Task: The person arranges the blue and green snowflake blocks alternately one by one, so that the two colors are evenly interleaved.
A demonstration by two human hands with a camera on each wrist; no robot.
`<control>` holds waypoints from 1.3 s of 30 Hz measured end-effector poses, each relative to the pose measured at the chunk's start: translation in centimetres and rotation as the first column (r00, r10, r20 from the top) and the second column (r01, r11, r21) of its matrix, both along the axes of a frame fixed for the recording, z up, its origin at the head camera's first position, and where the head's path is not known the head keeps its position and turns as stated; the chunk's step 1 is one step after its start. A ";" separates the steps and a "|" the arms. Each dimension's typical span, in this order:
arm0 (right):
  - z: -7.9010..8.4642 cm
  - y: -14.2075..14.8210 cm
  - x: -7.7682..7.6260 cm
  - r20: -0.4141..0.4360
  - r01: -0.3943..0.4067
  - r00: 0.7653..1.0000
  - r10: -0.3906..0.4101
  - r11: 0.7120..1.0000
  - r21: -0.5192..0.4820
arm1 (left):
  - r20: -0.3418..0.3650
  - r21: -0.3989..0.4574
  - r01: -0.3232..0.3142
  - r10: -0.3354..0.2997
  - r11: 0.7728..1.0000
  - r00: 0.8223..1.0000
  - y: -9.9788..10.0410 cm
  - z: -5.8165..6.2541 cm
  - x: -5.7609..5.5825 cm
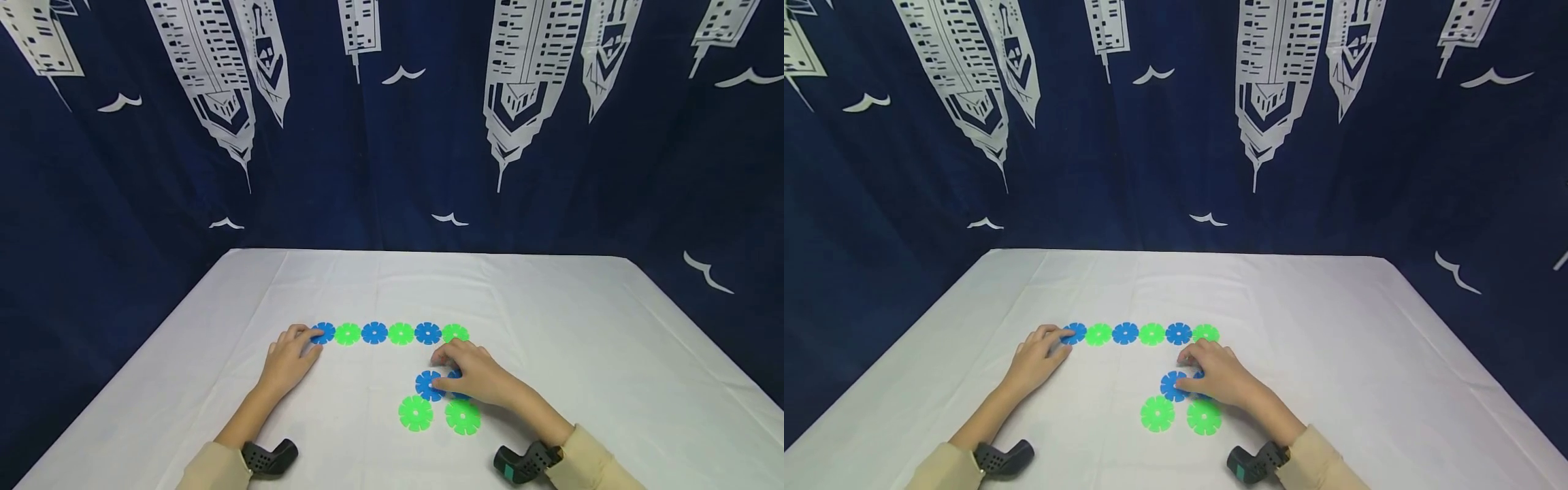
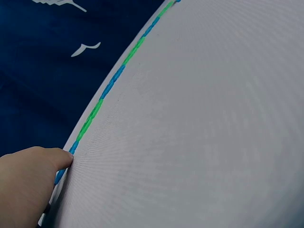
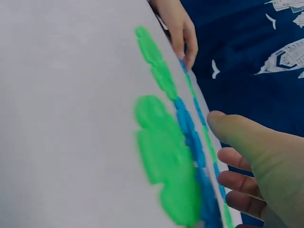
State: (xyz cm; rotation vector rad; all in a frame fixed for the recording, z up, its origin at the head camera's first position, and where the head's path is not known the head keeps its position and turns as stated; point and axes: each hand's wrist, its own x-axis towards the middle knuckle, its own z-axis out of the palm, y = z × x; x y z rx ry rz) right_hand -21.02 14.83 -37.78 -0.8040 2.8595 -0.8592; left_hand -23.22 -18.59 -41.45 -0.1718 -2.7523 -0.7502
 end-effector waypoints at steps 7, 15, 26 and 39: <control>-0.9 -0.2 0.6 -0.006 -0.038 0.999 0.038 0.999 0.034 | 0.013 -0.003 -0.001 0.001 1.000 1.000 0.0 0.0 0.0; -1.1 -0.8 0.7 -0.028 -0.051 0.998 0.053 0.996 0.080 | 0.003 -0.002 -0.004 0.004 1.000 1.000 -0.1 0.1 0.0; -1.1 -0.8 0.7 -0.024 -0.069 0.997 0.071 0.995 0.074 | 0.010 -0.001 -0.004 0.004 1.000 1.000 -0.2 0.1 0.0; -1.3 -0.8 0.7 0.024 -0.075 0.997 0.075 0.997 0.012 | 0.011 -0.008 -0.006 0.006 1.000 1.000 -0.1 0.1 0.0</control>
